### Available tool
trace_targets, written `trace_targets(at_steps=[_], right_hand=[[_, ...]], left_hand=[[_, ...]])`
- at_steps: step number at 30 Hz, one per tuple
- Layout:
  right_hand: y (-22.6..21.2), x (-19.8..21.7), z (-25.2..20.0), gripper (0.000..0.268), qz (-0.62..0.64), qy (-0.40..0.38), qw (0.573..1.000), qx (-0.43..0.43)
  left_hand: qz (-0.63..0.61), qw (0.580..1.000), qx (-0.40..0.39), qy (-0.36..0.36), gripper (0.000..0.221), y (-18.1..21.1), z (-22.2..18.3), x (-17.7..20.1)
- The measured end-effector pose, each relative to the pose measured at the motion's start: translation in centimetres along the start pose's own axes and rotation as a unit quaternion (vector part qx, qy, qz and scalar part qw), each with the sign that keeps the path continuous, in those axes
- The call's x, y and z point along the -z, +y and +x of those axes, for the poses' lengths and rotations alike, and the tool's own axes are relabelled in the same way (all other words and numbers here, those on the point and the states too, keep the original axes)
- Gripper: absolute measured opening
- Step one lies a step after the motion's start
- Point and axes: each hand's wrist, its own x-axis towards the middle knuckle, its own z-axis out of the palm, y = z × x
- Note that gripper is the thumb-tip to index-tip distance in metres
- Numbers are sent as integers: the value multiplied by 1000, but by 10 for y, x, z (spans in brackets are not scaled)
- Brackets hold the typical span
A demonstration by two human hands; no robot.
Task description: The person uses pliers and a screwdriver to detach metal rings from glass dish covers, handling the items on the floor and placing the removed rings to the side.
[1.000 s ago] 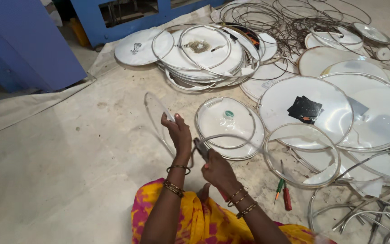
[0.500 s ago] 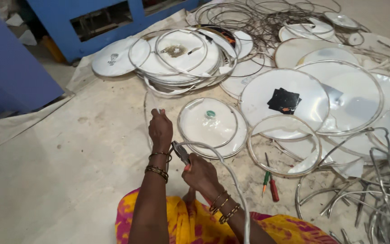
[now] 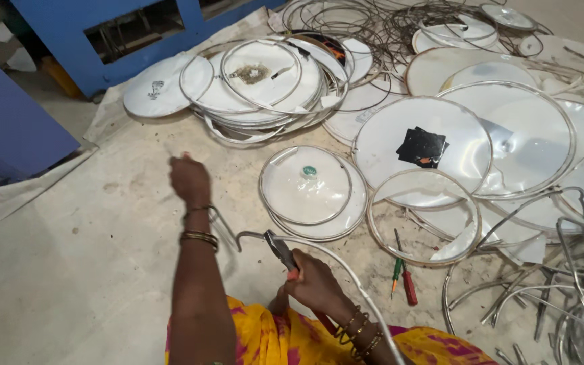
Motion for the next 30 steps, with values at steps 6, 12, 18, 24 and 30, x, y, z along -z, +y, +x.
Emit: trace_targets(at_steps=[6, 12, 18, 24, 30], right_hand=[[-2, -5, 10, 31, -1, -18, 1000, 23], [18, 11, 29, 26, 30, 7, 999, -31], [39, 2, 50, 19, 63, 55, 996, 21], [47, -14, 74, 42, 100, 115, 977, 147], [46, -24, 77, 44, -4, 104, 990, 97]], left_hand=[[-71, 995, 66, 15, 44, -42, 43, 25], [-516, 833, 181, -87, 73, -33, -58, 33], [-557, 794, 143, -199, 73, -14, -132, 46], [-612, 733, 162, -250, 70, 6, -136, 65], [-636, 699, 141, -296, 68, 7, -144, 70]])
